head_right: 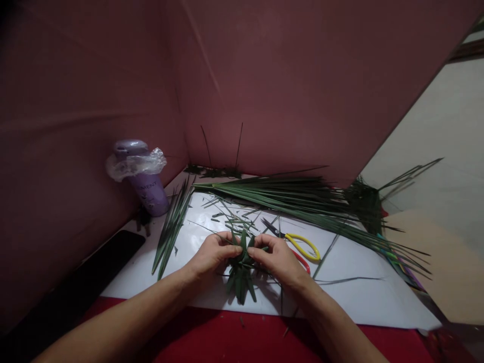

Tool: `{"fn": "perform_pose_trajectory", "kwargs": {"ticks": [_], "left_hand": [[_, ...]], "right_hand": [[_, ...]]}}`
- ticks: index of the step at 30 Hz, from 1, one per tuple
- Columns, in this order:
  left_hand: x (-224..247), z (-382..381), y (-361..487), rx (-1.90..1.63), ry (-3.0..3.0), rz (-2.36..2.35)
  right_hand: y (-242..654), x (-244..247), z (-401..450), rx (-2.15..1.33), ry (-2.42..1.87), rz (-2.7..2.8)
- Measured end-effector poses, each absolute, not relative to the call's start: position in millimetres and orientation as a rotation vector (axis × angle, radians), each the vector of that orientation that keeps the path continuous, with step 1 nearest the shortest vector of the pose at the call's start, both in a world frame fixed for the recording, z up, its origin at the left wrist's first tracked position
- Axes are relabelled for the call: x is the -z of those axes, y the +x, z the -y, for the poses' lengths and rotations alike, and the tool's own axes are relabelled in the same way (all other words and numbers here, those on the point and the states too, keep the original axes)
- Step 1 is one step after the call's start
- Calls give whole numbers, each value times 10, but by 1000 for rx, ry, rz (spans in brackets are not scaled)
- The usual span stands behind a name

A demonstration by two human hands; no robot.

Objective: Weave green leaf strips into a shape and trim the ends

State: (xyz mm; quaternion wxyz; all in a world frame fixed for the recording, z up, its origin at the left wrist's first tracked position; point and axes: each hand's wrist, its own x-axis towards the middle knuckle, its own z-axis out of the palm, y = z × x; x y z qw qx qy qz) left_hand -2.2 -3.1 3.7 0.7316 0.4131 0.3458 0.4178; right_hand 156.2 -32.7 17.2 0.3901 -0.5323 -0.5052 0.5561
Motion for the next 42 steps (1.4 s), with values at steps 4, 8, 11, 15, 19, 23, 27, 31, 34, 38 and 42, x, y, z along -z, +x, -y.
{"fn": "perform_pose_trajectory", "kwargs": {"ticks": [4, 8, 11, 15, 19, 23, 27, 31, 34, 38, 42], "left_hand": [[-76, 39, -21, -934, 913, -786], [-63, 35, -13, -942, 939, -786], [-39, 35, -6, -944, 948, -791], [-43, 45, -6, -941, 961, -814], [-55, 52, -9, -944, 978, -816], [-47, 47, -9, -942, 986, -820], [-46, 48, -13, -946, 989, -789], [-53, 60, -14, -936, 999, -791], [-52, 63, -7, -927, 1003, -775], [-55, 59, -4, -925, 992, -777], [-57, 49, -12, -933, 991, -784]], "right_hand": [[1563, -149, 328, -1411, -1352, 1328], [1574, -145, 321, -1396, -1321, 1353], [1580, -153, 319, -1384, -1313, 1369], [1577, -165, 330, -1388, -1337, 1376], [1576, -180, 331, -1406, -1337, 1383], [1579, -196, 327, -1415, -1317, 1392], [1568, -192, 335, -1419, -1320, 1378], [1563, -174, 334, -1406, -1323, 1363], [1573, -163, 327, -1443, -1293, 1340], [1578, -164, 327, -1448, -1288, 1317], [1567, -186, 342, -1436, -1295, 1296]]}}
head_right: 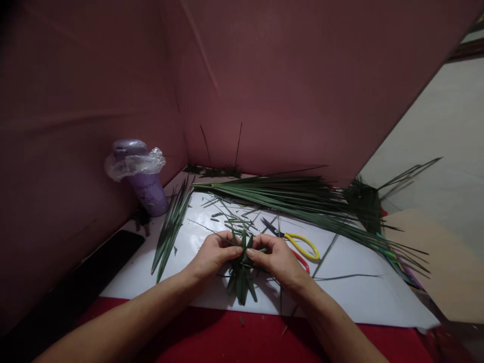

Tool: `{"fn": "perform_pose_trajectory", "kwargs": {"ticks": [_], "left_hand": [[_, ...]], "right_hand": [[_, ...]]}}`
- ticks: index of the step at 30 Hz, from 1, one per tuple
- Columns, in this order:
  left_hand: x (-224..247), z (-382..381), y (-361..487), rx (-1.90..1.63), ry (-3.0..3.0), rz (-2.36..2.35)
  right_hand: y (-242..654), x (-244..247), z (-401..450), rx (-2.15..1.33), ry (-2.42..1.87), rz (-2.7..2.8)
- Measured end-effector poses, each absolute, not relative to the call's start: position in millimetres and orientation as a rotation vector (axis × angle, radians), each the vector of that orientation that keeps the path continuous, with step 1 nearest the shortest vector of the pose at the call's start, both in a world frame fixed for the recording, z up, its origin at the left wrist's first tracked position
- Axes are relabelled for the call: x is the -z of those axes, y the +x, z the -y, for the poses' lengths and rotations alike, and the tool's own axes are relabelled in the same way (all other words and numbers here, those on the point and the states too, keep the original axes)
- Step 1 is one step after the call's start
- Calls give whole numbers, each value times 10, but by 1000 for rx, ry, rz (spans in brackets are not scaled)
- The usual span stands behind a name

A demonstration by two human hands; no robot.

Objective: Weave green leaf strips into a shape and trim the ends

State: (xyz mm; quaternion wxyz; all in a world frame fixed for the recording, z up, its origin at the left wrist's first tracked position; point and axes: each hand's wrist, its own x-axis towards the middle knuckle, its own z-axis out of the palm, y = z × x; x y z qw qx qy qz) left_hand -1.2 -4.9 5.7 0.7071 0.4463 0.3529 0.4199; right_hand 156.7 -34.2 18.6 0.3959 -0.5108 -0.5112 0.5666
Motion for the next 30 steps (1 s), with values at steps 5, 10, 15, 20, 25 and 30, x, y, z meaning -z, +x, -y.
{"fn": "perform_pose_trajectory", "kwargs": {"ticks": [5, 10, 15, 20, 25, 30], "left_hand": [[-28, 34, -6, -914, 942, -748], [10, 20, 1, -893, 910, -730], [42, 3, -17, -886, 939, -694], [42, 10, -35, -850, 978, -670], [16, 18, -24, -867, 970, -725], [5, 12, -20, -872, 940, -732]], "right_hand": [[1570, -196, 350, -1448, -1290, 1280], [1578, -195, 346, -1462, -1269, 1267], [1588, -171, 331, -1463, -1260, 1264], [1593, -140, 313, -1470, -1242, 1261], [1589, -124, 307, -1485, -1242, 1256], [1581, -133, 306, -1493, -1257, 1263]]}}
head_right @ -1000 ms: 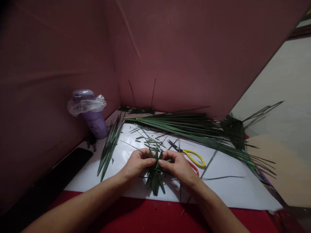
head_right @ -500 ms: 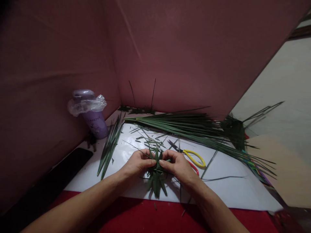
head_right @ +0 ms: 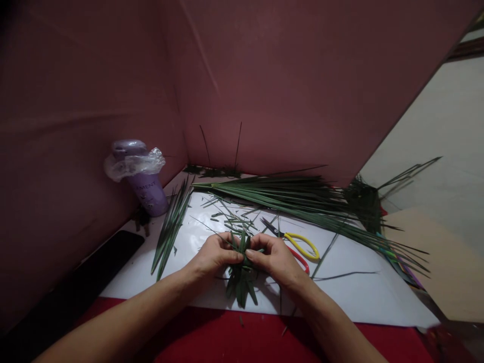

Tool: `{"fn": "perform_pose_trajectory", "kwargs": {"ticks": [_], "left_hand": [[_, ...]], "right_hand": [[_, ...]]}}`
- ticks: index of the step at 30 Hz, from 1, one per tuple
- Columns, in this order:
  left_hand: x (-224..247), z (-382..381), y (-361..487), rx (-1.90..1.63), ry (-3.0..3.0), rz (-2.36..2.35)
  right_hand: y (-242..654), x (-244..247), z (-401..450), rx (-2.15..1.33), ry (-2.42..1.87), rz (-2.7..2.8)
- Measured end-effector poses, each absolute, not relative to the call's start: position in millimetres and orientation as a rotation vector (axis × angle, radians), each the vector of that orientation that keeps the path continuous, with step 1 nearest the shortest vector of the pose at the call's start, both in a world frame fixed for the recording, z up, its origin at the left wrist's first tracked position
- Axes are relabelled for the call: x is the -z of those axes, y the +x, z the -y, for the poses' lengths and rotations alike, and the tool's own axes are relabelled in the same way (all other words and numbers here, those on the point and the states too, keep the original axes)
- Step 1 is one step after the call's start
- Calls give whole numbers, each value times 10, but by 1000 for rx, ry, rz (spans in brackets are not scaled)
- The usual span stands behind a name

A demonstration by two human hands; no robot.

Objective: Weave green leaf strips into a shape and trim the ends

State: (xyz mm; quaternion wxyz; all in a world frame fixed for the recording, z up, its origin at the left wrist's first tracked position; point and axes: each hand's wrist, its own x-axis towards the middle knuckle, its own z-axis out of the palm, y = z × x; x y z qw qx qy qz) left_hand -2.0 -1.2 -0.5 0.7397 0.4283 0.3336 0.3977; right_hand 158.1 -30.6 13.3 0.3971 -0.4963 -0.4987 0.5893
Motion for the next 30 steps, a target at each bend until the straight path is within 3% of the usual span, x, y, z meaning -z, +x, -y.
{"fn": "perform_pose_trajectory", "kwargs": {"ticks": [30], "left_hand": [[-8, 46, -27, -880, 858, -690]], "right_hand": [[1629, -150, 301, -1406, -1306, 1277]]}}
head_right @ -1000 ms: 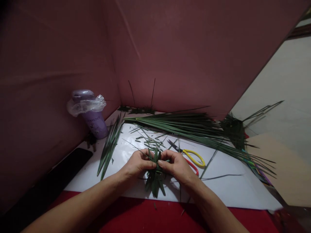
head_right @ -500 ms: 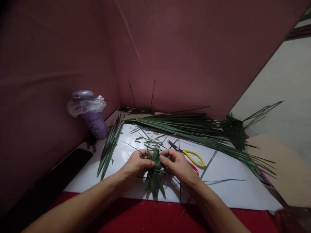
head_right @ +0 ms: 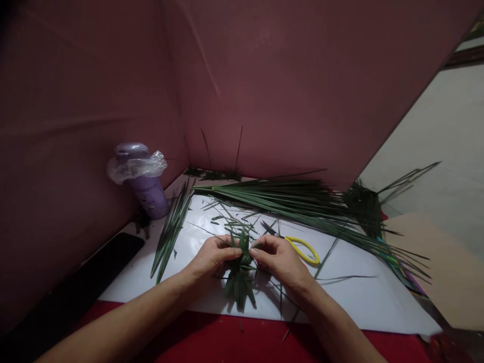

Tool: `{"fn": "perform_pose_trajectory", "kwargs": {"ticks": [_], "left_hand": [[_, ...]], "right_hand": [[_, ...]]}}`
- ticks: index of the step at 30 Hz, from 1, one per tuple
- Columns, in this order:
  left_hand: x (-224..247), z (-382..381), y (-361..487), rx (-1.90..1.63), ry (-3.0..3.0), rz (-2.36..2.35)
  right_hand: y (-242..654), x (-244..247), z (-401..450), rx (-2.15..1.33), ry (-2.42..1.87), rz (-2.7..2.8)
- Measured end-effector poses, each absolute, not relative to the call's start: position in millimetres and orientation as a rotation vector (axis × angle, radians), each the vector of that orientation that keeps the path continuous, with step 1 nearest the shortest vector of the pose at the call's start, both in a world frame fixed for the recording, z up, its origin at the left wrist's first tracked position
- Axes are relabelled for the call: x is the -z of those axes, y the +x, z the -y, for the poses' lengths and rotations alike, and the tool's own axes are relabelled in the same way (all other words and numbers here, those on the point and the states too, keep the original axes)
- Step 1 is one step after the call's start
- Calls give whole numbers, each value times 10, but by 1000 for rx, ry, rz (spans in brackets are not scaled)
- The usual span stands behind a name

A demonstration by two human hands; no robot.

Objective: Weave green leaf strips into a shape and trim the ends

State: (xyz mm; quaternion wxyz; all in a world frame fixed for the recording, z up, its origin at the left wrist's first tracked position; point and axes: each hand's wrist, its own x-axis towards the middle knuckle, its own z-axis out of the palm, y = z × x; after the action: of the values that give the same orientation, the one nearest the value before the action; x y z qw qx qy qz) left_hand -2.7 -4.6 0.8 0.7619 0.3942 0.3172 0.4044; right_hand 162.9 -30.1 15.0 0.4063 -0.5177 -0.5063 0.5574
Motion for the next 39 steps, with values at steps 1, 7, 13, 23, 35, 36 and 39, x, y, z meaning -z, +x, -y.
{"fn": "perform_pose_trajectory", "kwargs": {"ticks": [1, 7, 13, 23, 35, 36, 39], "left_hand": [[-13, 46, -27, -861, 860, -686], [-48, 45, -12, -820, 850, -736], [-88, 64, -11, -823, 852, -810], [-64, 56, -16, -856, 915, -805], [-78, 58, -29, -822, 923, -765], [-76, 58, -29, -822, 918, -757], [-69, 61, -26, -843, 878, -743]], "right_hand": [[1627, -149, 303, -1423, -1287, 1268], [1634, -150, 308, -1467, -1236, 1222], [1653, -119, 285, -1507, -1237, 1154], [1594, -150, 319, -1490, -1256, 1122], [1546, -174, 323, -1450, -1298, 1200], [1546, -178, 322, -1449, -1304, 1204], [1552, -172, 317, -1435, -1314, 1217]]}}
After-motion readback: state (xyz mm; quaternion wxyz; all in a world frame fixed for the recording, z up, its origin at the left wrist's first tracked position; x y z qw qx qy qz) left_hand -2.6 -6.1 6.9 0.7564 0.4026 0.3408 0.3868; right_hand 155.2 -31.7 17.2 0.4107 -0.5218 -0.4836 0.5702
